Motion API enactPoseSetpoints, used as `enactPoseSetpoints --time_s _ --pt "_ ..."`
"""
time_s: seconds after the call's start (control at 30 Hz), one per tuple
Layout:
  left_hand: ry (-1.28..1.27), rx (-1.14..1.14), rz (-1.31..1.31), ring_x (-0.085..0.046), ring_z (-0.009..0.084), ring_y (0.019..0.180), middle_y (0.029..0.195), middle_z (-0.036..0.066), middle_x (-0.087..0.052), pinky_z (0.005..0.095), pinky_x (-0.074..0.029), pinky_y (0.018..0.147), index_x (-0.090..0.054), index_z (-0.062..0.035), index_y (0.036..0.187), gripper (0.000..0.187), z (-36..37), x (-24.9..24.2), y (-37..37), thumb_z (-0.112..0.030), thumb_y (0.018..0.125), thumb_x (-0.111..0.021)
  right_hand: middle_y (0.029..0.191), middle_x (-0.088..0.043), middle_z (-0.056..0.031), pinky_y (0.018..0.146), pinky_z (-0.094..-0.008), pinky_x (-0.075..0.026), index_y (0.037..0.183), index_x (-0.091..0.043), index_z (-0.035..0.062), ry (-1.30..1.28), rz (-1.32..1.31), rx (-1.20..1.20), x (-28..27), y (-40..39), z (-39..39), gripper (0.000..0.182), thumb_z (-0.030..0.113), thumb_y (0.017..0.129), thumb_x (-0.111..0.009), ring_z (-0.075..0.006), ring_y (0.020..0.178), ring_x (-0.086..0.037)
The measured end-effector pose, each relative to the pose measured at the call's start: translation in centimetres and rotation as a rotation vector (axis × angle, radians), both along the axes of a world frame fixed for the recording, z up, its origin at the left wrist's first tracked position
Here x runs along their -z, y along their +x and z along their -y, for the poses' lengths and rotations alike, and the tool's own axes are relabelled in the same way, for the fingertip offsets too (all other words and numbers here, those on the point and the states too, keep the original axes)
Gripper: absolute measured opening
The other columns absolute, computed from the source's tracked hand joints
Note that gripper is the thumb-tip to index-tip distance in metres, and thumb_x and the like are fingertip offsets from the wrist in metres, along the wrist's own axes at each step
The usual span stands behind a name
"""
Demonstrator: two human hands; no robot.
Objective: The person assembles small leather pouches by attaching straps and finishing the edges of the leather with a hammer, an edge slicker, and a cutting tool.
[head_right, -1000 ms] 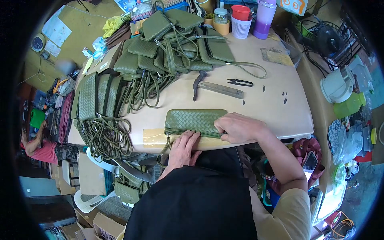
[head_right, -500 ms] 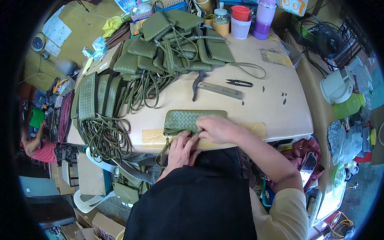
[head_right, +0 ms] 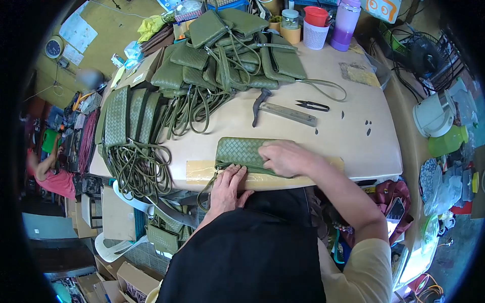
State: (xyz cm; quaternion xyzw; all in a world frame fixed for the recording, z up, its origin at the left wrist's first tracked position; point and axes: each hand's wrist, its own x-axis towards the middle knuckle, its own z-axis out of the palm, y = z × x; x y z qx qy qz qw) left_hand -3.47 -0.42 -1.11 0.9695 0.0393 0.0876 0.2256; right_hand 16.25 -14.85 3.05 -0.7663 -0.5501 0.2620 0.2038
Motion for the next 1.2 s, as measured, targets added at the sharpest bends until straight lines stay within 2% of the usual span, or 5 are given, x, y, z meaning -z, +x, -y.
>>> enactPoseSetpoints --time_s 0.47,0.57,1.0,1.07,1.2 --pt "0.146 -0.243 0.188 -0.059 0.0276 0.085 0.100 0.011 -0.058 0.0389 -0.048 0.073 -0.065 -0.0073 0.109 0.038 -4.4 -3.6 1.3 -0.017 0.075 -0.077 0.090 -0.055 -0.0124 0.081 -0.0455 -0.044 0.088 -0.053 0.0035 0.295 -0.017 0.091 2.4 -2.8 -2.1 0.019 0.012 0.081 -0.069 -0.0341 0.092 -0.056" --pt "-0.338 -0.214 0.124 -0.062 0.0248 0.066 0.076 0.012 -0.063 0.0341 -0.048 0.063 -0.068 -0.0019 0.098 0.031 -6.6 -0.9 1.6 -0.024 0.077 -0.077 0.089 -0.054 -0.0127 0.080 -0.0455 -0.044 0.087 -0.052 0.0034 0.279 -0.023 0.096 2.4 -2.6 -2.0 0.019 0.011 0.081 -0.069 -0.0344 0.090 -0.056" --pt "-0.566 -0.229 -0.197 -0.059 0.0089 0.062 0.069 0.006 -0.065 0.0257 -0.047 0.058 -0.065 0.0043 0.097 0.019 -7.5 -1.0 3.3 -0.012 0.088 -0.068 0.089 -0.060 -0.0171 0.078 -0.0461 -0.046 0.082 -0.055 -0.0007 -0.043 0.099 -0.012 -1.6 0.4 -2.1 0.017 0.011 0.081 -0.068 -0.0358 0.088 -0.059" --pt "-0.734 -0.248 -0.269 -0.061 0.0094 0.062 0.068 0.006 -0.066 0.0258 -0.049 0.058 -0.064 0.0049 0.095 0.020 -7.6 -1.2 3.5 -0.013 0.088 -0.069 0.090 -0.061 -0.0173 0.078 -0.0453 -0.046 0.082 -0.057 -0.0003 0.132 -0.360 0.127 -2.7 -0.4 -4.0 0.016 0.011 0.081 -0.068 -0.0352 0.087 -0.059" --pt "-0.650 -0.233 -0.321 -0.060 0.0089 0.061 0.068 0.005 -0.065 0.0255 -0.049 0.057 -0.064 0.0045 0.094 0.020 -7.5 -2.5 3.6 -0.014 0.088 -0.071 0.088 -0.060 -0.0163 0.078 -0.0451 -0.045 0.082 -0.056 0.0003 0.343 -0.384 0.122 1.6 -3.4 -7.9 0.016 0.011 0.081 -0.068 -0.0349 0.087 -0.058"
